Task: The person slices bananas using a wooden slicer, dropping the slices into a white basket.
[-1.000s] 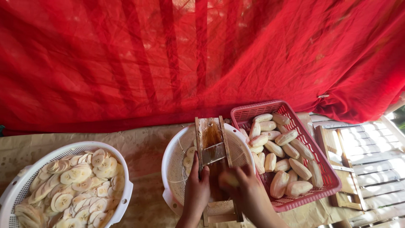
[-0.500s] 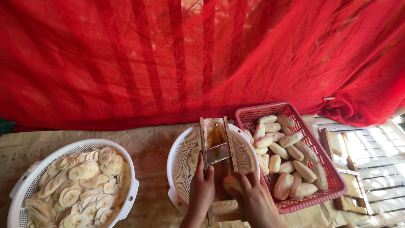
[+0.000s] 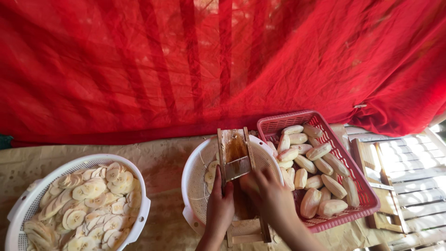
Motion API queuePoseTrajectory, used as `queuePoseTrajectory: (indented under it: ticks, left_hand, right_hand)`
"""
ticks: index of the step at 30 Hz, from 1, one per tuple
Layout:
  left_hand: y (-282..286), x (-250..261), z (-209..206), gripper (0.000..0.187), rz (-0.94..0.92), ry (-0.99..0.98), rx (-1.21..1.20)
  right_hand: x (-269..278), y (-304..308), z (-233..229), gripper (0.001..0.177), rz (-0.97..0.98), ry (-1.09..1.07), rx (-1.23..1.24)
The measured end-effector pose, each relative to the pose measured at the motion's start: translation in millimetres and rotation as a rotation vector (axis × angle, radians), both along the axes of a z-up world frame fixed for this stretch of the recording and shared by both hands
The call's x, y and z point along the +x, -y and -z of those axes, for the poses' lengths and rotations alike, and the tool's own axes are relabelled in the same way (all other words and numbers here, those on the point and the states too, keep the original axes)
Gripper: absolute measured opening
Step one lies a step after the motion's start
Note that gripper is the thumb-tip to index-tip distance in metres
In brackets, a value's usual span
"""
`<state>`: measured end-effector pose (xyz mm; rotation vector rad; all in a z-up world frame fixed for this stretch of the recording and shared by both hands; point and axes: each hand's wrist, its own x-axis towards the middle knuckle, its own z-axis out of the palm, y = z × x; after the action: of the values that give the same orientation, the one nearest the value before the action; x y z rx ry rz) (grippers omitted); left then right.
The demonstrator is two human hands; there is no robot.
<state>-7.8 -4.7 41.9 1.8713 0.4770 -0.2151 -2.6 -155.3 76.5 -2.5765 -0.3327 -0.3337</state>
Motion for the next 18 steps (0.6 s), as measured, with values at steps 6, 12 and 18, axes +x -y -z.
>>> queuePoseTrajectory:
  ticks: [6, 12, 18]
  left_hand:
    - [1, 1, 25, 0.066, -0.018, 0.243, -0.020]
    - [0, 9, 35, 0.063, -0.016, 0.452, 0.011]
    - [2, 1, 14, 0.066, -0.032, 0.084, -0.042]
  right_hand:
    - [-3, -1, 18, 0.032, 0.017, 0.073, 0.037]
    - [86, -22, -2, 0.020, -0.018, 0.121, 0.164]
    - [-30, 8, 19, 0.045, -0.108, -0.127, 0.128]
